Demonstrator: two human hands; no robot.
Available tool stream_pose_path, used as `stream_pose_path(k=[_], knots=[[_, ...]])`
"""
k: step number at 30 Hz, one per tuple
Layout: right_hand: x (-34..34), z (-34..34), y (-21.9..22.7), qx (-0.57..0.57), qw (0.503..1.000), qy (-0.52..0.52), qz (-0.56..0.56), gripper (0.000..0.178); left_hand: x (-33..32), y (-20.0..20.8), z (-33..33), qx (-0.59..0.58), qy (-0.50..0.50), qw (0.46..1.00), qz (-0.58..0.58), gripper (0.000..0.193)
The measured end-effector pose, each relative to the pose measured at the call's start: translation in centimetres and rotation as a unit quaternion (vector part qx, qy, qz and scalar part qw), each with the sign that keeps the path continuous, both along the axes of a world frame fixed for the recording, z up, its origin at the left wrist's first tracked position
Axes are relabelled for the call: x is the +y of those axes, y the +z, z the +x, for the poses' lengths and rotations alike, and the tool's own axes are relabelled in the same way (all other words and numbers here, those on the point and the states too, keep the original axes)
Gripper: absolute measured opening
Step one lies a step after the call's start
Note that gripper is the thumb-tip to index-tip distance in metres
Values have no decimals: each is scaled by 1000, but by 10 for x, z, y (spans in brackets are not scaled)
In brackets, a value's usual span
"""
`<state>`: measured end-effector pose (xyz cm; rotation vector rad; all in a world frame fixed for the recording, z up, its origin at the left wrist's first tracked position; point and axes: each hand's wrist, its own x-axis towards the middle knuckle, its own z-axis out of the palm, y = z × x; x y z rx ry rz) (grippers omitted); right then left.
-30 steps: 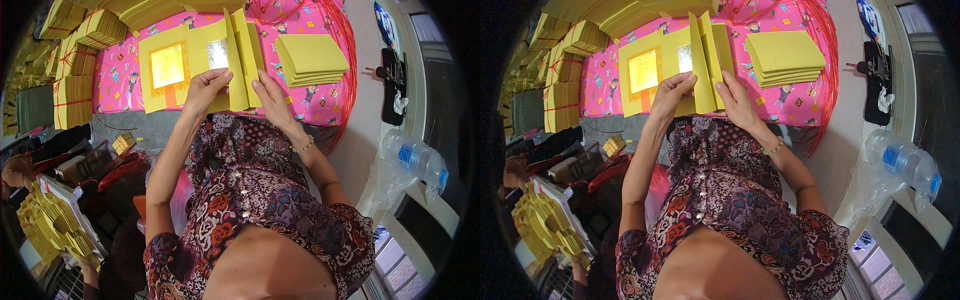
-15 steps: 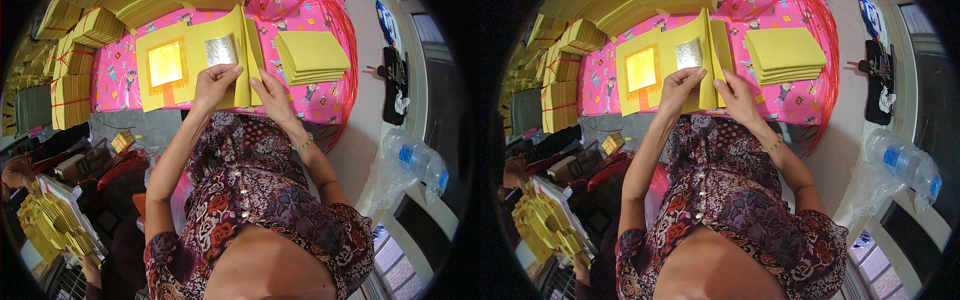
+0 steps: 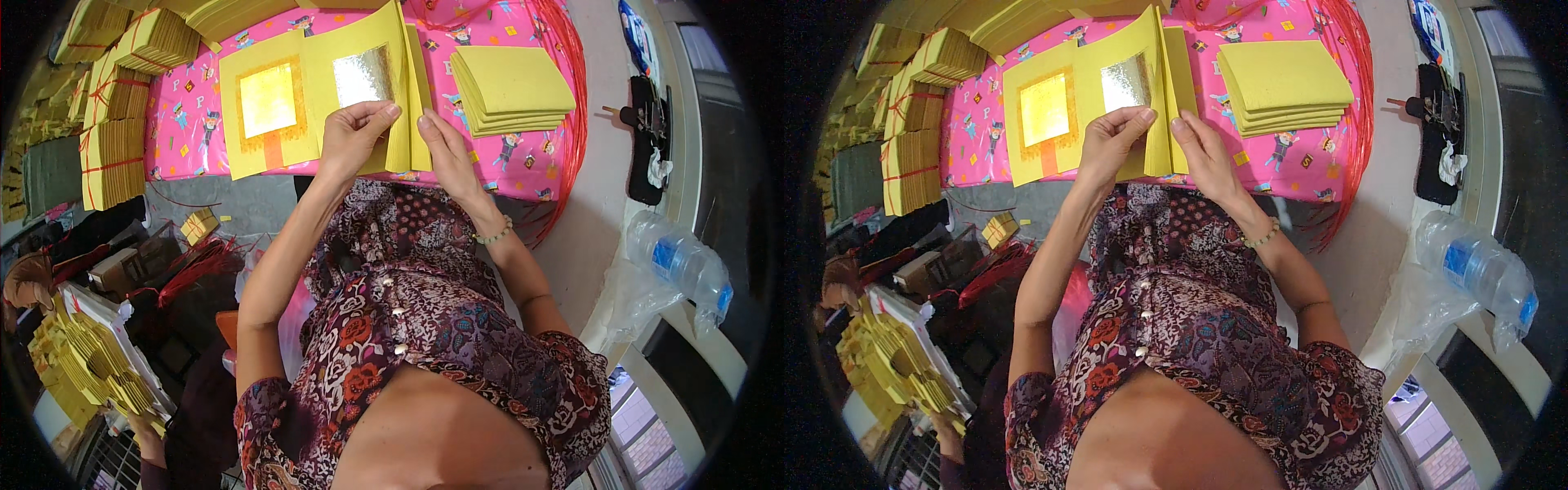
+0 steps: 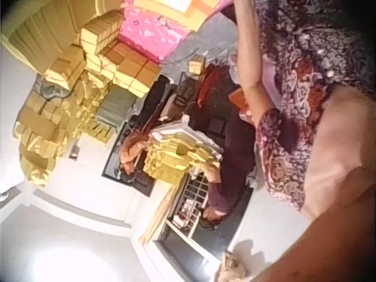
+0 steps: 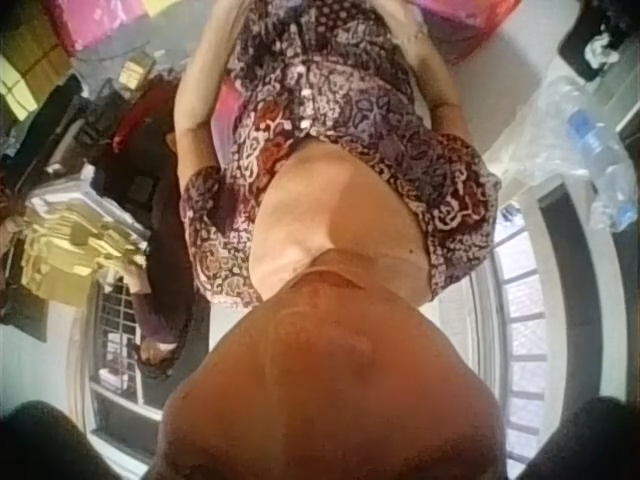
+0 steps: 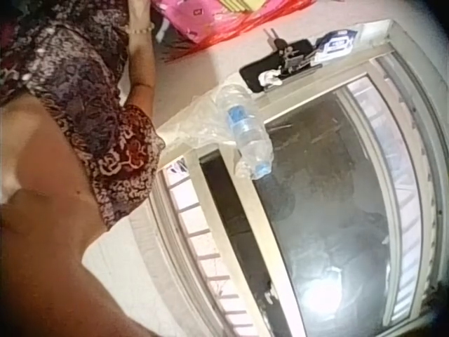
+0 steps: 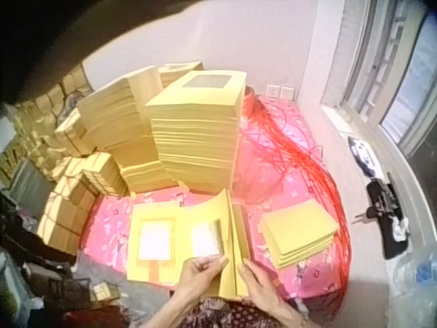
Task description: Sorting and stacking sheets of yellow joss paper with foil centers.
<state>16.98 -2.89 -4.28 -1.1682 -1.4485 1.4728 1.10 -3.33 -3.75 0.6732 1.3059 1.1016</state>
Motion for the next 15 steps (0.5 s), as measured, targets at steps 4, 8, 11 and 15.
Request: stream_pose_path(k=[4,8,11,15], knots=[[3,3,-14,15,1000,20,-9,48,0,3,2,-5,9,1000,3,22],[3,4,-26,9,1000,6,-22,53,0,3,2,7,11,1000,4,23],[3,4,-27,22,999,9,-34,54,-1,10,2,12,-3,1000,-9,23],[2,3,-13,26,998,18,-48,55,0,4,2,10,8,1000,4,23]])
